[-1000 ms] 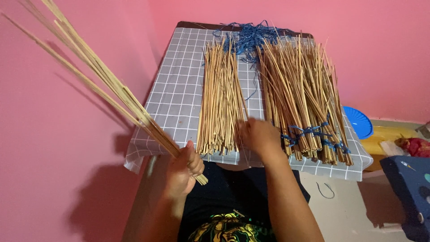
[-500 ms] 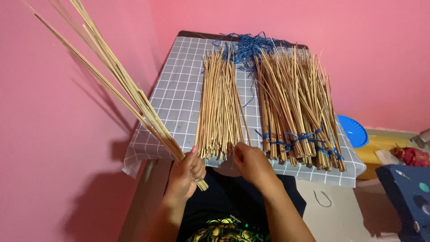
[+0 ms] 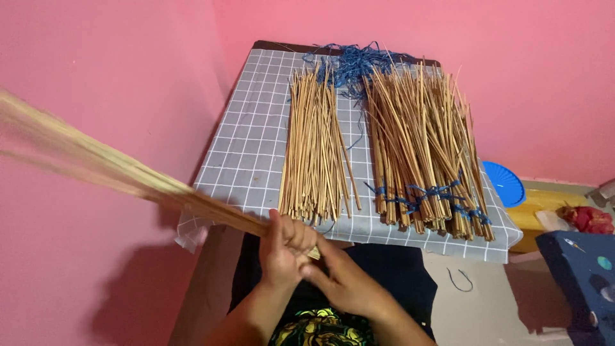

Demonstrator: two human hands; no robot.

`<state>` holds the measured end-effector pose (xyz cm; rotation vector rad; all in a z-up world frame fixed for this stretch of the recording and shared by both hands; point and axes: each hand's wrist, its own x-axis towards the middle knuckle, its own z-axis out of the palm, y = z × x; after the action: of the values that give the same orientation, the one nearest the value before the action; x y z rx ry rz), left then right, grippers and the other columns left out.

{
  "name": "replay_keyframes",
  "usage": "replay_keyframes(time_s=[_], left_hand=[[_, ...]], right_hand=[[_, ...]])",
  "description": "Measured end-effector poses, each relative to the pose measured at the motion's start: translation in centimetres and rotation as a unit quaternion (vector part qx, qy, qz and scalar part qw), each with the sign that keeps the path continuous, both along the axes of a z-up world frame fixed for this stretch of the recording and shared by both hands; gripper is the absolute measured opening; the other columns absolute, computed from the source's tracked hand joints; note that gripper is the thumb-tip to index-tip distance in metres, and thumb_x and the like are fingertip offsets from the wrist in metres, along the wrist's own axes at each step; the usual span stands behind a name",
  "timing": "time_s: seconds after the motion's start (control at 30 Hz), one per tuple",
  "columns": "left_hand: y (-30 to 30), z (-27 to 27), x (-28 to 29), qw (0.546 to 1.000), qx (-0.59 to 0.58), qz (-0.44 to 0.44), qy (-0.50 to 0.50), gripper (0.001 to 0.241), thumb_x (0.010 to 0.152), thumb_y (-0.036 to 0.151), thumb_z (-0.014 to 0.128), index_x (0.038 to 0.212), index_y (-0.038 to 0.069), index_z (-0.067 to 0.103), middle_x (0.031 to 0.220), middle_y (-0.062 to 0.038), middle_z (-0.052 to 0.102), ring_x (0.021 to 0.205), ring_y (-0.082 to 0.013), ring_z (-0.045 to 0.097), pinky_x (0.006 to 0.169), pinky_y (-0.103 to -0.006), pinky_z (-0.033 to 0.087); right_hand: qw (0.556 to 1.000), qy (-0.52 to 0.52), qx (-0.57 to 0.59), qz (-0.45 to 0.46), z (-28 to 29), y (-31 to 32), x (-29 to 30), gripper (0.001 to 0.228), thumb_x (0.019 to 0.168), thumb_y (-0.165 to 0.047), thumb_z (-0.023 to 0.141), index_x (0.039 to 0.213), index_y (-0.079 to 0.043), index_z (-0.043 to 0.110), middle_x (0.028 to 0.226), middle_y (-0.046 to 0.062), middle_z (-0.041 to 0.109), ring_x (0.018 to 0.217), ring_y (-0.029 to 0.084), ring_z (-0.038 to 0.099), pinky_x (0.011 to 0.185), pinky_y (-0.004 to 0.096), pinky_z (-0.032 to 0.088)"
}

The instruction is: The person picks up thin sticks one at a time and gathers them into a bundle, then ties the bundle together with a blue string.

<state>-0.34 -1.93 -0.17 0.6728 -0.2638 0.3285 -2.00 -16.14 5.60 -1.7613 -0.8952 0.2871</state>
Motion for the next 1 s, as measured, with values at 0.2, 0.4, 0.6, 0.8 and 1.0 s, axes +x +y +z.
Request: replay_keyframes(time_s=[0.2,0.4,0.6,0.8,1.0], left_hand=[[-2.5,3.3,0.3,0.982,0.132,0.132,-0.004,0.047,0.105,0.048,0.043,0.070,0.018,0.035,0.059,-0.002,0.035,0.057,-0.0154,0.032,0.064,-0.0357,0.029],[-2.3,2.5,0.8,0.986,0.165,-0.011,-0.016,0.057,0.104,0.052,0.044,0.059,0.020,0.033,0.054,0.003,0.027,0.054,-0.0118,0.027,0.060,-0.0317,0.025],[-0.8,2.5,0.7,0.940,0.341,-0.003,-0.027,0.063,0.097,0.076,0.043,0.121,0.018,0.047,0.105,-0.002,0.049,0.098,-0.0160,0.049,0.092,-0.0338,0.047],[0.2,9.7,-1.4,0.617,0.667,0.287,-0.304,0.049,0.109,0.048,0.030,0.109,0.012,0.063,0.106,-0.009,0.063,0.099,-0.0324,0.063,0.079,-0.0483,0.043],[1.0,12.1,2.2,0.509,0.842,-0.159,-0.085,0.040,0.109,0.037,0.042,0.126,0.004,0.055,0.125,-0.028,0.060,0.113,-0.0507,0.058,0.093,-0.0651,0.043]], right_hand=[[0.997,-0.025,0.003,-0.077,-1.9,-1.8,0.5,0.034,0.104,-0.030,0.051,0.124,-0.007,0.068,0.095,0.001,0.070,0.084,0.012,0.061,0.078,0.031,0.048],[0.987,0.146,0.037,0.061,-4.5,-3.0,1.2,0.035,0.109,-0.041,0.043,0.087,-0.014,0.045,0.071,-0.001,0.043,0.062,0.009,0.037,0.055,0.028,0.032],[0.991,0.069,-0.039,-0.107,-6.7,-3.6,1.3,0.033,0.106,-0.040,0.043,0.092,-0.017,0.061,0.073,-0.003,0.057,0.063,0.014,0.056,0.057,0.032,0.044],[0.949,0.000,-0.300,-0.095,0.6,-5.5,4.6,0.034,0.105,-0.046,0.039,0.106,-0.015,0.054,0.090,0.019,0.073,0.079,0.039,0.071,0.062,0.049,0.047],[0.838,-0.256,-0.476,0.079,4.3,-6.4,6.9,0.067,0.096,-0.021,0.055,0.152,0.001,0.025,0.073,0.020,0.068,0.053,0.050,0.066,0.054,0.062,0.052]])
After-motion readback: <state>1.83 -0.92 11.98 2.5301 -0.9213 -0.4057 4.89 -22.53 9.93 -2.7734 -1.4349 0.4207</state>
